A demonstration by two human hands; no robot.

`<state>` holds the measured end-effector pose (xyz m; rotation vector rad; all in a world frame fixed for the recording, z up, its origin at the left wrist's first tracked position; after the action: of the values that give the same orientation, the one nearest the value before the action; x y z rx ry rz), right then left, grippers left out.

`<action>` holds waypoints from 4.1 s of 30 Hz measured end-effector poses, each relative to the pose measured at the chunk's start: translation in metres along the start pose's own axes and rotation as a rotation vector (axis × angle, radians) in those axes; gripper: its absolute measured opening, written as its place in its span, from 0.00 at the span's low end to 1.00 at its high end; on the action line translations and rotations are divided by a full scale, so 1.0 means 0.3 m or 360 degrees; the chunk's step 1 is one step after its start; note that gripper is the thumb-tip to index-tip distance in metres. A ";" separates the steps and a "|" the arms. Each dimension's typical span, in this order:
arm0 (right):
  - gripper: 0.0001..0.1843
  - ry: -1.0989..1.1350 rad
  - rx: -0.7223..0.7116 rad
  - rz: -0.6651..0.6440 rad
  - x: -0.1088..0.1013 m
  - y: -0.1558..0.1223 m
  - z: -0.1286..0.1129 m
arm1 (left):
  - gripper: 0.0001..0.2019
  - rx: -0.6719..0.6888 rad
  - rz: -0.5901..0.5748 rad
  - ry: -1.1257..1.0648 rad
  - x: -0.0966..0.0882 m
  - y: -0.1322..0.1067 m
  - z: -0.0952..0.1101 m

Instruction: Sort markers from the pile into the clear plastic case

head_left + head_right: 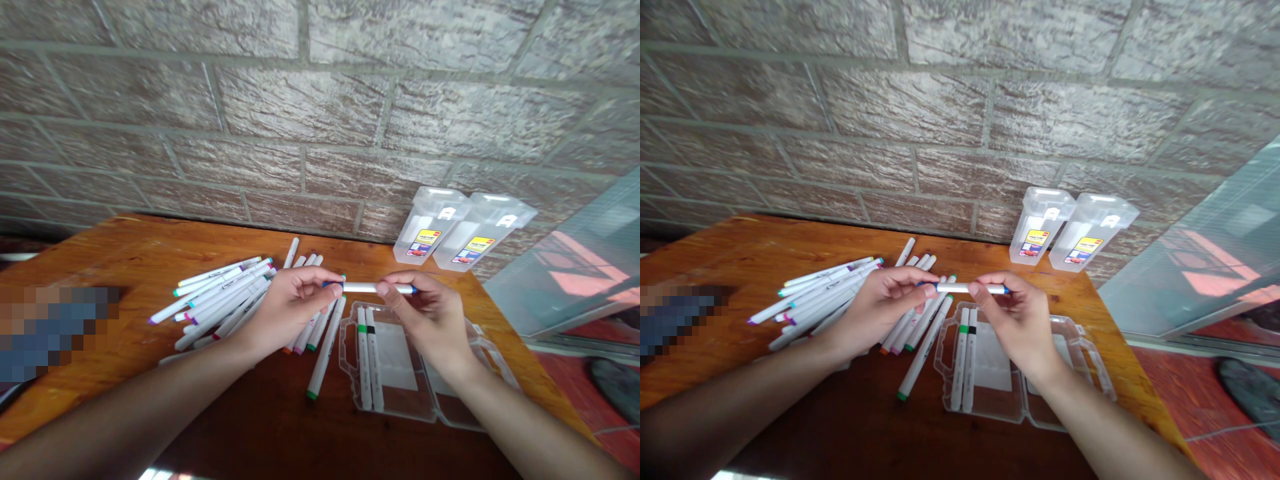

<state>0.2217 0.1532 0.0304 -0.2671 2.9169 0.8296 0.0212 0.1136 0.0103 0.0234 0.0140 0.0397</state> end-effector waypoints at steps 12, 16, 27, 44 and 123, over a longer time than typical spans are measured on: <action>0.08 -0.0319 -0.0265 -0.0233 0.036 -0.025 -0.051 | 0.08 0.0224 0.0005 0.0231 0.022 -0.025 0.049; 0.07 -0.0343 -0.0314 -0.0263 0.041 -0.030 -0.056 | 0.08 0.0235 -0.0009 0.0258 0.030 -0.029 0.053; 0.08 -0.0457 -0.0339 -0.0273 0.039 -0.033 -0.058 | 0.06 0.0247 0.0004 0.0259 0.030 -0.031 0.050; 0.09 -0.0668 -0.0549 -0.0370 0.062 -0.043 -0.111 | 0.06 0.0340 -0.0095 0.0637 0.058 -0.072 0.060; 0.08 0.0237 0.0070 -0.0211 0.048 -0.004 -0.028 | 0.09 0.0023 0.0061 -0.0288 -0.035 0.005 -0.009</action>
<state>0.2076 0.1457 0.0351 -0.5343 3.0080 0.7558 0.0107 0.1149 0.0079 0.0416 -0.1669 0.0759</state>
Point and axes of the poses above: each hand's wrist, its own y-axis towards the middle knuckle, its own x-axis out of the palm, z = x × y, the point moved 9 cm from there along y, towards the middle knuckle, and after that the axes turned 8 degrees about -x, right-handed, at the moved point
